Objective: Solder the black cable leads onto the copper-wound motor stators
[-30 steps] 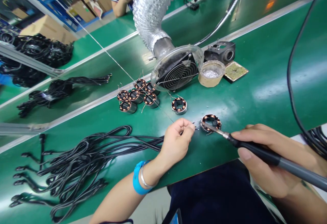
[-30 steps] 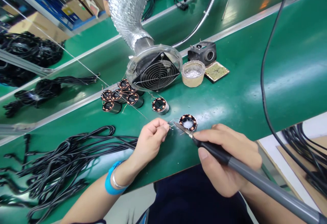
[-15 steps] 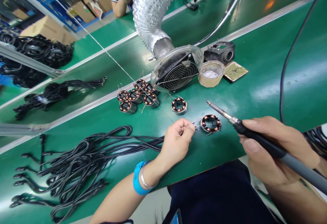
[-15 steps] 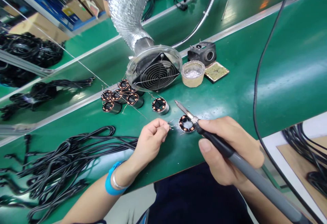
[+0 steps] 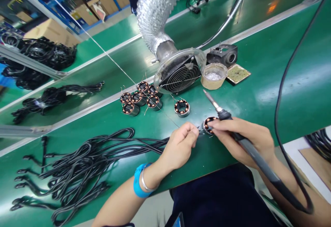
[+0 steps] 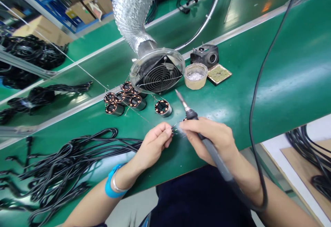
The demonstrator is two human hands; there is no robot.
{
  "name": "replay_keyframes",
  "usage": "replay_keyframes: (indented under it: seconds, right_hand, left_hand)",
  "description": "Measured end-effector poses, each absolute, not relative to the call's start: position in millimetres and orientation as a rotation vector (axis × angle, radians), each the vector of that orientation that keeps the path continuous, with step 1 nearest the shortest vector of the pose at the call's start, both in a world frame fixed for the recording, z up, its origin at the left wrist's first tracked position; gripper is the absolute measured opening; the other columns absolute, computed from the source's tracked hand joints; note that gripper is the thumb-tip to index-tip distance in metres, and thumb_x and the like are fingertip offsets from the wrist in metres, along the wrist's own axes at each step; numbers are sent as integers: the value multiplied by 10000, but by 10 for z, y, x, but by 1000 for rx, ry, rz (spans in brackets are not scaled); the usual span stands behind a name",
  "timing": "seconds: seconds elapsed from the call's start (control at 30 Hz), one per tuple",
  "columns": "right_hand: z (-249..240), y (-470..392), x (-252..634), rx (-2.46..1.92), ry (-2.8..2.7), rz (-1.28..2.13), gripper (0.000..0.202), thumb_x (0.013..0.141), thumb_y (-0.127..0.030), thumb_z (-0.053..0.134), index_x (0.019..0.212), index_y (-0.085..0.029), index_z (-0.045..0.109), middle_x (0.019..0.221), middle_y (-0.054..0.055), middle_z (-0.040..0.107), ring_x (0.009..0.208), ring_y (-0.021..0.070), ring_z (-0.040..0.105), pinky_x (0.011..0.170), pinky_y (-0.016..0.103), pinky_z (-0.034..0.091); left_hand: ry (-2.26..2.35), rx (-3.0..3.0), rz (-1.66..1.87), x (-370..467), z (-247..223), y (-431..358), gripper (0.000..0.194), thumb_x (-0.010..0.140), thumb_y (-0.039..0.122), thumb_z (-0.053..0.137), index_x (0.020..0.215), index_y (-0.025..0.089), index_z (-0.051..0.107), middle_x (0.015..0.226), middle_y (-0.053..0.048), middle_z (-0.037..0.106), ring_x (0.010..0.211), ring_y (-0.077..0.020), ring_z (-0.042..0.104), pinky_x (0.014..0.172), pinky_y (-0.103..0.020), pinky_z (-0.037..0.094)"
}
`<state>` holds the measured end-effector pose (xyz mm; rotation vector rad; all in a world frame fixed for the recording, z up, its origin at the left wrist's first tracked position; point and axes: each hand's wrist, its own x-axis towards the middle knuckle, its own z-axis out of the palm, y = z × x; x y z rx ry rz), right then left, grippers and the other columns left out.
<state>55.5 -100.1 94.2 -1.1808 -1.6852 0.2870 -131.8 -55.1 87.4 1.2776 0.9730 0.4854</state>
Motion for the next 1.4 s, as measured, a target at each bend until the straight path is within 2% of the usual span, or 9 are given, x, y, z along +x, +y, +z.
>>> replay_keyframes:
  seconds: [0.07,0.2,0.43,0.7,0.83,0.93,1.1,1.23,1.4]
  right_hand:
    - [927,-909,541,-1110,-1791,305,225,840,-45,680,992,-210,663,1006,42,755,849,155,735,761,236,596]
    - [927,-806,511,-987,-1906,238,211,863,-31,631,976,-208,647,842,9,747,695,120,710,643,211,565]
    - [912,-885,556,-1006,-1867,231,249,832,-37,638,999,-222,651,772,-5,696,623,111,648,570,229,519]
    - [887,-899,501,-966,-1930,94,296,837,-32,611,1057,-227,644,725,-13,640,582,110,587,550,232,500]
    - [817,-887,446,-957,-1796,202,312,828,-12,623,1039,-240,648,802,1,692,676,128,673,599,224,541]
    - [761,-933,484,-1031,-1684,293,301,819,-30,669,1029,-244,652,843,3,715,709,131,691,647,227,562]
    - [744,-992,640,-1076,-1784,388,331,794,-137,730,1096,-230,631,877,30,718,645,137,630,561,258,533]
    - [732,-929,579,-1103,-1743,262,256,820,-77,677,1015,-240,647,775,-10,693,628,118,617,595,249,533]
    - [688,-874,464,-1199,-1630,158,250,831,-91,686,1017,-254,648,814,-3,714,610,121,632,584,261,545]
  left_hand:
    - [942,1319,482,-1343,882,-550,354,981,452,438,746,189,467,644,36,473,602,-109,387,578,-245,289]
    - [925,1460,422,-1375,965,-544,373,1012,477,364,785,196,461,683,31,486,631,-121,414,615,-260,306]
    - [993,1878,363,-1372,1125,-526,204,1012,335,376,871,207,450,763,14,485,707,-155,429,671,-292,302]
    - [873,1385,356,-1349,980,-499,359,973,495,435,779,193,460,654,30,458,586,-110,370,569,-250,294]
    - [752,934,334,-1288,901,-502,477,838,638,591,754,210,400,538,94,345,420,-53,190,414,-217,143]
    - [770,844,393,-1246,886,-508,515,767,615,695,732,211,377,518,115,307,397,-31,162,387,-197,103]
    - [841,862,450,-1220,898,-517,536,750,614,709,691,201,372,512,106,326,413,-24,193,400,-189,125]
    - [865,897,484,-1212,901,-535,543,744,630,701,685,201,374,515,100,320,436,-34,215,427,-194,147]
    - [937,921,542,-1182,866,-564,506,786,617,655,685,201,385,523,96,301,461,-50,208,443,-205,161]
